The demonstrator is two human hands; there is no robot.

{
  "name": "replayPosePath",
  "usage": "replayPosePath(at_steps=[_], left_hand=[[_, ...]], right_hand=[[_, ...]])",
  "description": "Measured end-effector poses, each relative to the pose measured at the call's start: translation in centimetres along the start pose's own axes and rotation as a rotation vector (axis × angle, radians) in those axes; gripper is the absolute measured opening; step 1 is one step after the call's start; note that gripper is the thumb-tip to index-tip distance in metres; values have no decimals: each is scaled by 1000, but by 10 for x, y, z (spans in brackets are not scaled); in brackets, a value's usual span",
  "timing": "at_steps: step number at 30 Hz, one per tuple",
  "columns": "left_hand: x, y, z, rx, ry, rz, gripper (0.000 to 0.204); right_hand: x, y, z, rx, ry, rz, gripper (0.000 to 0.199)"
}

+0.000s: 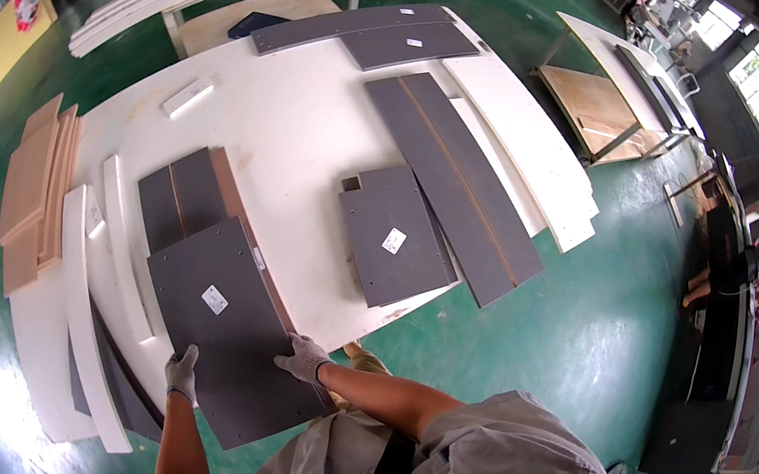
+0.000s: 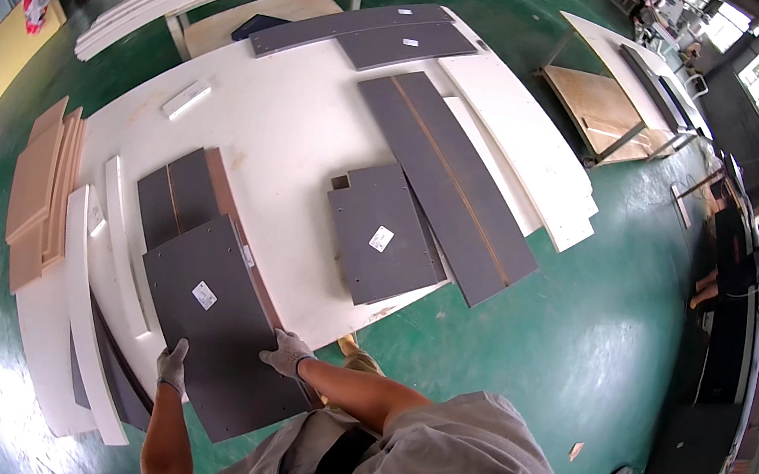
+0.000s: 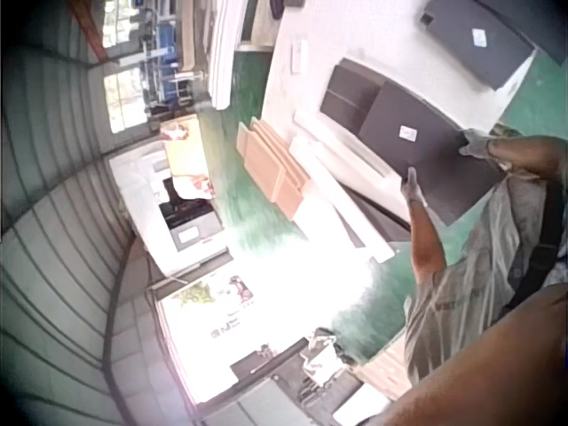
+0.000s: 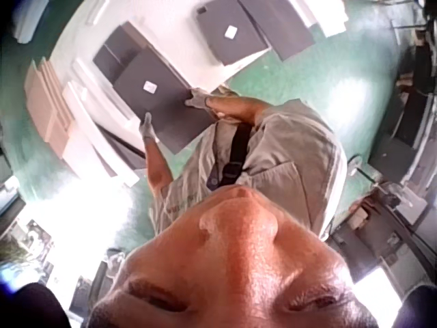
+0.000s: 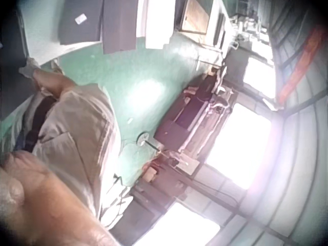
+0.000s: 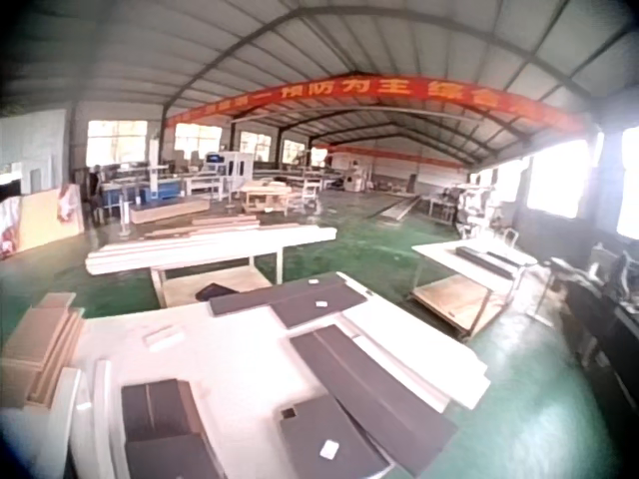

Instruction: The person stacks various flat panels on a table, then bundles them with white straps. They carry the bundle to a different area and place it on the floor. The person then returns to the table and continues stacking and organizing additional panels.

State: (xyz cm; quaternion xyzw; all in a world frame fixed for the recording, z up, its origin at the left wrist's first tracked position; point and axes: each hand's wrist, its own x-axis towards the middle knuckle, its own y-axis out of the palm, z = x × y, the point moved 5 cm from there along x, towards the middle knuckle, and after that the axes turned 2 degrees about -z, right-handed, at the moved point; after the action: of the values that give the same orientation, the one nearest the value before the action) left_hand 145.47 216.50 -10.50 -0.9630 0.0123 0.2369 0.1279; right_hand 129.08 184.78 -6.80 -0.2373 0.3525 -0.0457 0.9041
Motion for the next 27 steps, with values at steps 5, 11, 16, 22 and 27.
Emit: replayPosePath(at_steps=[5,11,16,22,27], left_hand=[[2,19,3,-76,14,26,50],[-37,9,9,221,-3,32,72],[-126,-15,54,463,-51,-64,67],[-165,-16,109,73,-151,-35,60],[-188,0,89,275,-35,-21,63]], right_hand=[[9,-7,-14,295,-34,58,85],[0,-4,-26,153,43,5,79],[-52,13,-56,198,104,148,88],[-44,34,-84,258,157,92,96],[-48,18,-90,216,219,27,96]])
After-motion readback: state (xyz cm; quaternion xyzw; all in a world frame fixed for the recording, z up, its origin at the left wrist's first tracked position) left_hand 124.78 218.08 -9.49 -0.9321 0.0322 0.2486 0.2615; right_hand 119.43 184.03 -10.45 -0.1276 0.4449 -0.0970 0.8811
